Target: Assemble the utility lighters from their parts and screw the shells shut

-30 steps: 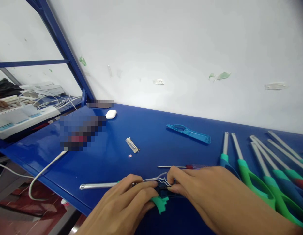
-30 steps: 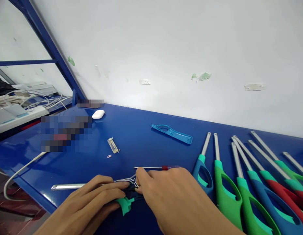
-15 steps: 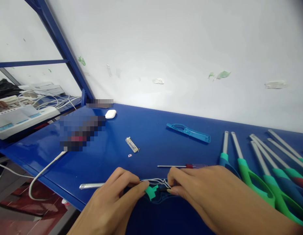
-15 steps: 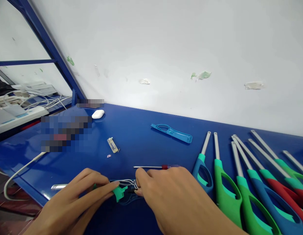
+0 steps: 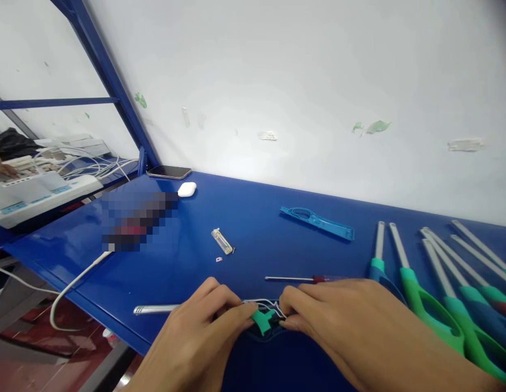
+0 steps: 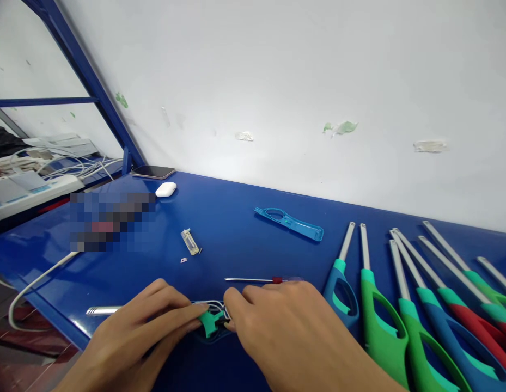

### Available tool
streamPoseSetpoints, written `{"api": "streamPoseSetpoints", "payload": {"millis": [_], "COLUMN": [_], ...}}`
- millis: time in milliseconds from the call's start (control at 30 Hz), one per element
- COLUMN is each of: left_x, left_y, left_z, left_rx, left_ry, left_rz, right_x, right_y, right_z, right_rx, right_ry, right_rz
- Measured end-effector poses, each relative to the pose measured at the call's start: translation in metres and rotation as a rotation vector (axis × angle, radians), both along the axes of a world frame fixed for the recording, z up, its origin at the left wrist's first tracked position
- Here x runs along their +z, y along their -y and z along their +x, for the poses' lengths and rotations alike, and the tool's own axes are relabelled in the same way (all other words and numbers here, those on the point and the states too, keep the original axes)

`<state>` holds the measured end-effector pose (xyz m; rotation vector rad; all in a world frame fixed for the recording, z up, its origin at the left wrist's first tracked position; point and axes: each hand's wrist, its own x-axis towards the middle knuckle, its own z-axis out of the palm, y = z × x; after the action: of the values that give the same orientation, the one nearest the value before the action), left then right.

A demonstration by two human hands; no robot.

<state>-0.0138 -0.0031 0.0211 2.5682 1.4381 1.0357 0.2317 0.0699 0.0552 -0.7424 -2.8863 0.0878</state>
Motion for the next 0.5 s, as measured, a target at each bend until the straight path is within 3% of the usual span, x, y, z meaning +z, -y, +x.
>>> {"api": "streamPoseSetpoints", "payload": {"millis": [500], "left_x": [-0.0020], "left_y": [-0.0006], "left_z": [0.0053], "left_rx": [0.001], "left_ry": [0.082], "left_rz": [0.002], "right_x": [-0.0002], "right_y": [-0.0001], "right_z": [0.0003], "right_rx": [0.051], "right_ry": [-0.068], "right_rz": [0.016]}}
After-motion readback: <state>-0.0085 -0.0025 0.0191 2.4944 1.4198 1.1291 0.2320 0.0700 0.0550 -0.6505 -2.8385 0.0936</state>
